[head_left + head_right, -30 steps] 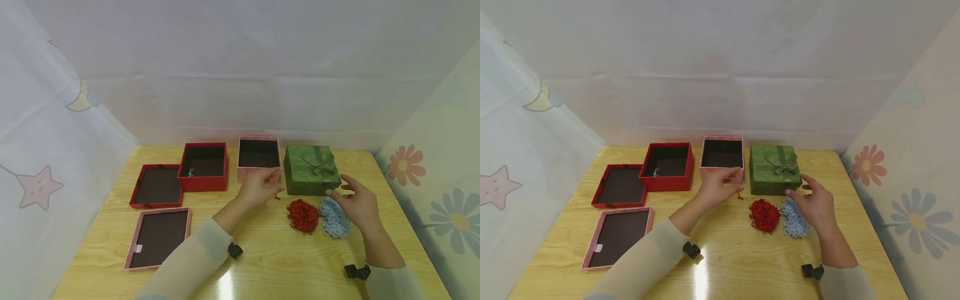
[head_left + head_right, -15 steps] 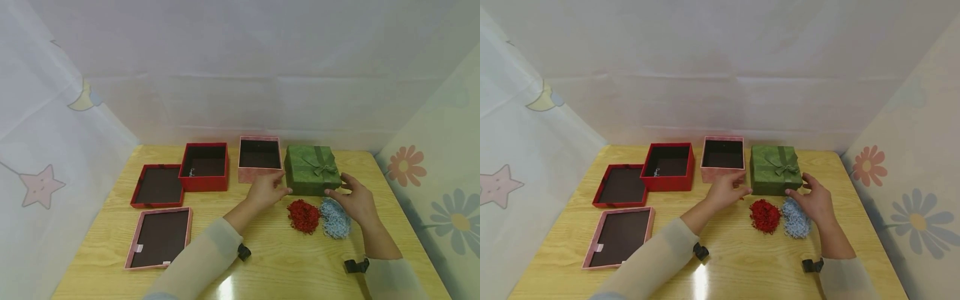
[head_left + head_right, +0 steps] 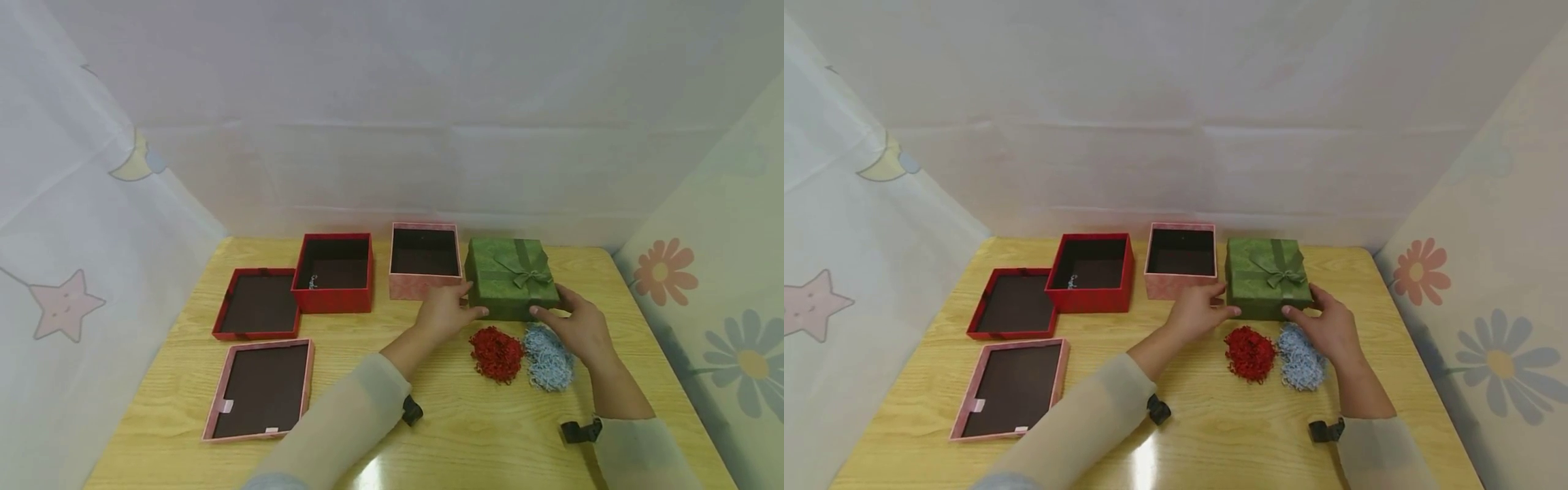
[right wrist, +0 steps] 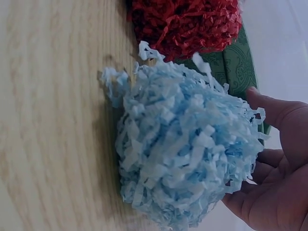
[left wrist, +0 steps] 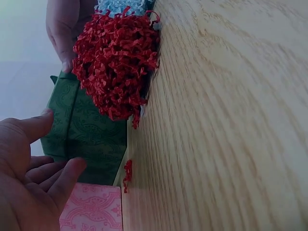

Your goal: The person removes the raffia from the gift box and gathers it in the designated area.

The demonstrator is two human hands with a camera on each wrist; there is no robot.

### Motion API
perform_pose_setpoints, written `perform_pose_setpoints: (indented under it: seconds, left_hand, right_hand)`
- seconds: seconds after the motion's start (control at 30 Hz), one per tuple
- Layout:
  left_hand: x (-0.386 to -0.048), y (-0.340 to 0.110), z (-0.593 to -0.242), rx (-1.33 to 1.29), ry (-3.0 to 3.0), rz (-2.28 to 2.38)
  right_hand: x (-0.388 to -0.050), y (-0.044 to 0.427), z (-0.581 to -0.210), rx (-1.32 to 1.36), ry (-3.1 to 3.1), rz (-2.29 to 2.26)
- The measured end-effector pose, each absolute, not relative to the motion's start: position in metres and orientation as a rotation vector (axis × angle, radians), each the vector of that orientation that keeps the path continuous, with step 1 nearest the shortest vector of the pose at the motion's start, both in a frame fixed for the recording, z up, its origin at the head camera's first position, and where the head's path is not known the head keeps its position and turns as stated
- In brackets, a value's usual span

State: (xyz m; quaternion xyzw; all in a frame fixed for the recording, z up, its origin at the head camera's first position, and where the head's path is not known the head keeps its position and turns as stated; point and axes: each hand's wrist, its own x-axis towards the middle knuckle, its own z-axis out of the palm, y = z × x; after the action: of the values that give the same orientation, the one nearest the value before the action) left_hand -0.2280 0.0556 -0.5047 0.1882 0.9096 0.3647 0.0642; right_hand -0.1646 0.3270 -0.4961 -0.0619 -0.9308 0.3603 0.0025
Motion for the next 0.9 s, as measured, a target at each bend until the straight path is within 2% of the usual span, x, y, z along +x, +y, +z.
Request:
perform_pose_setpoints:
  seconds: [0.9]
  left_hand:
    - [-0.2298,0.0661,-0.5027,0.594,2.866,1.09]
  right_hand:
    - [-0.1634,0.3253,-0.491,-0.235,-2.891,1.143]
